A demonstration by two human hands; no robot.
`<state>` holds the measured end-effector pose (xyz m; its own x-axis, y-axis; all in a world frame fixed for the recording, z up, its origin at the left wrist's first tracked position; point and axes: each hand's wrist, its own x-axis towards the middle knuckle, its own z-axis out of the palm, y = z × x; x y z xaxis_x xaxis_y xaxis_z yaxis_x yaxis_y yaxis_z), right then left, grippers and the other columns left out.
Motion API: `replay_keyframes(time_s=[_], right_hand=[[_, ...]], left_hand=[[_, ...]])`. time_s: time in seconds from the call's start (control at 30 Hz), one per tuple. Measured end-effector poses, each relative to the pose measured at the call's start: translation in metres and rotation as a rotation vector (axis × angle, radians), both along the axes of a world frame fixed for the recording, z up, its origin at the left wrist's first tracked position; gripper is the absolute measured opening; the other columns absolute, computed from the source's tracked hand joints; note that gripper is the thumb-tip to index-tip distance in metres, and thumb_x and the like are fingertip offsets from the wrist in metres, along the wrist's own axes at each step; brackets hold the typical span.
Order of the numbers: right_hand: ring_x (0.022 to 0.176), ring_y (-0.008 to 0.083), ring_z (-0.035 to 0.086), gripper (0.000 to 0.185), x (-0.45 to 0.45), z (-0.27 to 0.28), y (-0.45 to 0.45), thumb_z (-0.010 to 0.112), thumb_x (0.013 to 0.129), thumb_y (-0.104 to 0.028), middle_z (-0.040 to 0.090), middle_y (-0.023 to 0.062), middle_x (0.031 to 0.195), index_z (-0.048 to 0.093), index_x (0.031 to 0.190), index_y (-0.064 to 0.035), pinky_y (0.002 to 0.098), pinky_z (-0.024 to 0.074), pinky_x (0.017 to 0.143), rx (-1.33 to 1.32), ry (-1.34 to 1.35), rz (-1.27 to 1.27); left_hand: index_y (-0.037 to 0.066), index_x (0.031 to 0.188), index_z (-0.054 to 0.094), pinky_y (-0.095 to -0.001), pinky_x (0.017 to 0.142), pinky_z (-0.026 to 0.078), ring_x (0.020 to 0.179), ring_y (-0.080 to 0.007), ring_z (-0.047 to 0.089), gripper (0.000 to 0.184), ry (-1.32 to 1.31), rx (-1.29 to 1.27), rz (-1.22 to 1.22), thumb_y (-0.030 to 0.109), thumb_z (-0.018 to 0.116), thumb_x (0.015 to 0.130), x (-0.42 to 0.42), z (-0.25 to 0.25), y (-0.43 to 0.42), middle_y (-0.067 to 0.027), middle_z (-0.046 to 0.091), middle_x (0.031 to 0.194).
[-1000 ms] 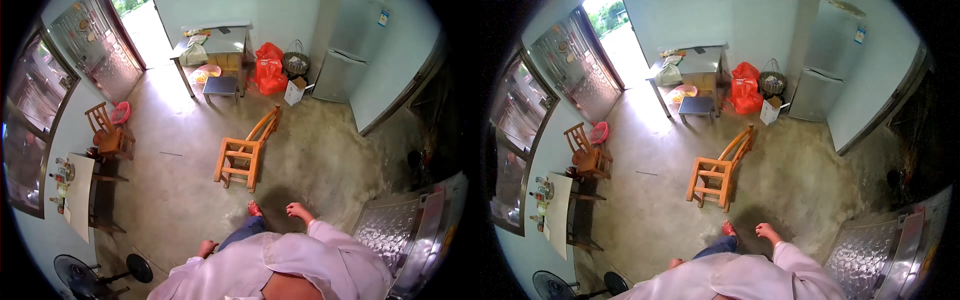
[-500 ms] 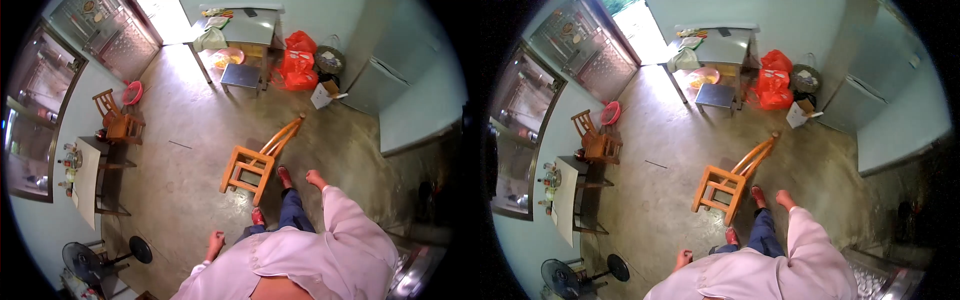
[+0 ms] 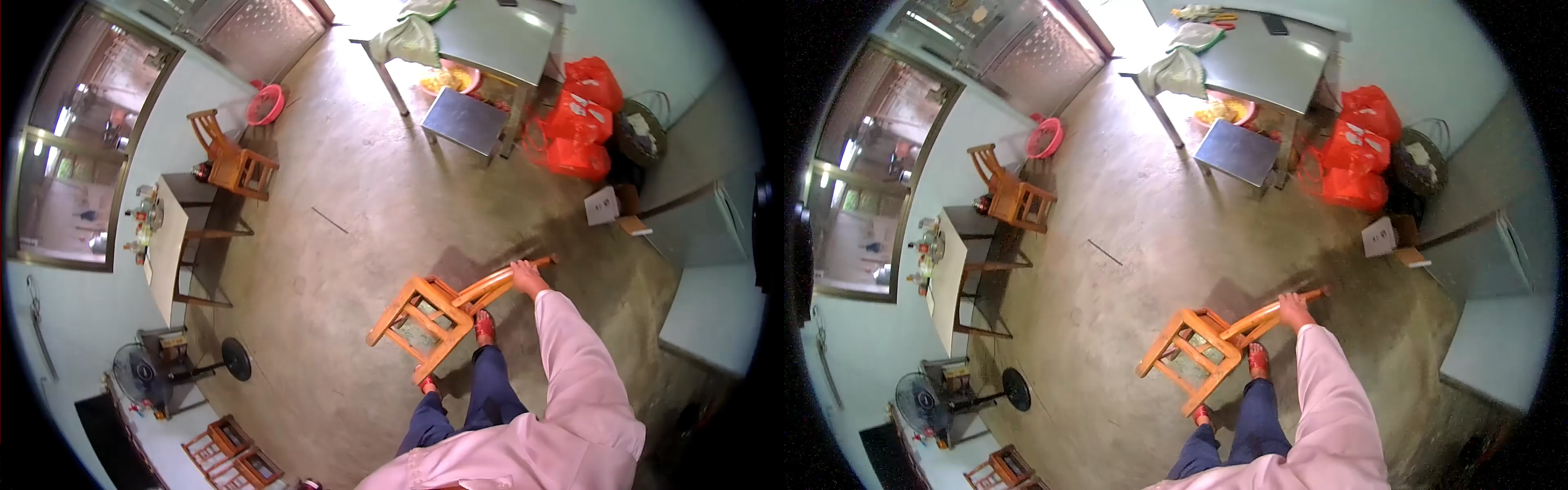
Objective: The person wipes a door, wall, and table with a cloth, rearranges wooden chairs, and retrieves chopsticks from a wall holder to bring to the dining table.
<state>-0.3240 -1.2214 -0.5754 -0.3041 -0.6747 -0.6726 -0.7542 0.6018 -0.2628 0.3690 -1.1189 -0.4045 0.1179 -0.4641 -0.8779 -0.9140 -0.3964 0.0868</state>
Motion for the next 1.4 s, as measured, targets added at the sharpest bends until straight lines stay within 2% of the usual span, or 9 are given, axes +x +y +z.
replay_keyframes(time_s=[0.27,0.5,0.73,0.8,0.93,1.07,1.13,1.27,1.4], right_hand=[[0.116,0.035,0.049,0.039,-0.027,-0.086,-0.009,0.053,0.077,-0.013,0.058,0.0177,0.114,0.053,0.115,-0.0046,0.0529,0.033,0.099,0.076,0.084,0.31],[0.094,0.0283,0.063,0.034,-0.027,-0.134,-0.001,0.071,0.06,-0.019,0.066,0.0148,0.099,0.068,0.093,-0.0088,0.037,0.0498,0.083,0.257,0.043,0.408],[0.054,0.0166,0.056,0.033,0.033,-0.014,-0.016,0.072,0.068,-0.036,0.06,0.0038,0.059,0.062,0.067,-0.0037,0.0325,0.0438,0.053,0.549,-0.636,0.458],[0.056,0.0145,0.05,0.042,0.062,0.007,-0.016,0.068,0.075,-0.022,0.054,0.0044,0.066,0.054,0.108,-0.0016,0.0292,0.0404,0.049,0.613,-1.129,0.232],[0.059,0.0196,0.057,0.057,0.146,0.064,-0.048,0.064,0.08,-0.021,0.057,0.0122,0.078,0.039,0.127,-0.0026,0.0332,0.0479,0.052,0.649,-1.252,0.224],[0.076,0.0189,0.061,0.037,0.23,0.172,-0.096,0.064,0.079,-0.013,0.061,0.0073,0.083,0.054,0.112,-0.0012,0.0326,0.0494,0.076,0.661,-1.787,-0.108],[0.063,0.0151,0.055,0.015,0.296,0.152,-0.109,0.064,0.079,-0.018,0.06,0.0049,0.073,0.063,0.082,-0.0032,0.0304,0.0453,0.06,0.509,-1.407,0.143],[0.061,0.0146,0.052,0.023,0.391,0.206,-0.12,0.069,0.074,-0.025,0.058,0.0027,0.07,0.063,0.081,-0.0037,0.0301,0.0398,0.056,0.439,-1.538,-0.147],[0.076,0.0219,0.056,0.031,0.458,0.251,-0.136,0.064,0.079,-0.03,0.062,0.0097,0.082,0.064,0.088,-0.0001,0.0367,0.0431,0.069,0.161,-1.13,0.268]], left_hand=[[0.005,0.104,0.062,-0.0336,0.075,0.049,0.085,-0.0227,0.064,0.026,-0.057,0.089,0.169,0.022,0.055,0.086,-0.042,0.008,0.084,-0.0154,0.065,0.094],[0.007,0.105,0.062,-0.0334,0.077,0.048,0.088,-0.0234,0.064,0.027,-0.054,0.157,0.233,0.025,0.053,0.087,-0.042,0.022,0.173,-0.0153,0.065,0.096],[0.007,0.101,0.063,-0.0312,0.07,0.049,0.081,-0.0201,0.066,0.025,-0.006,-0.009,0.33,0.026,0.056,0.087,-0.075,0.025,0.142,-0.0131,0.067,0.087],[0.003,0.101,0.061,-0.0286,0.065,0.049,0.076,-0.0168,0.066,0.025,0.059,-0.089,0.551,0.023,0.057,0.088,-0.095,0.016,0.105,-0.0119,0.067,0.081],[-0.002,0.11,0.055,-0.0279,0.071,0.052,0.079,-0.019,0.065,0.032,0.475,-0.14,0.85,0.024,0.055,0.091,-0.186,0.035,-0.011,-0.0104,0.067,0.091],[0.0,0.126,0.046,-0.0323,0.094,0.043,0.111,-0.0213,0.055,0.043,0.932,0.125,0.814,0.022,0.055,0.091,-0.256,0.072,-0.066,-0.0126,0.056,0.119],[0.0,0.13,0.041,-0.032,0.098,0.038,0.115,-0.0207,0.051,0.053,1.058,0.018,0.734,0.021,0.062,0.086,-0.274,0.081,-0.061,-0.013,0.053,0.123],[0.003,0.131,0.036,-0.0321,0.097,0.037,0.11,-0.0194,0.052,0.064,1.189,-0.038,0.854,0.017,0.07,0.079,-0.258,0.055,-0.068,-0.0097,0.055,0.117],[0.005,0.114,0.048,-0.032,0.082,0.048,0.091,-0.0197,0.059,0.043,1.105,-0.258,1.387,0.013,0.069,0.078,-0.232,0.068,-0.091,-0.0068,0.059,0.101]])
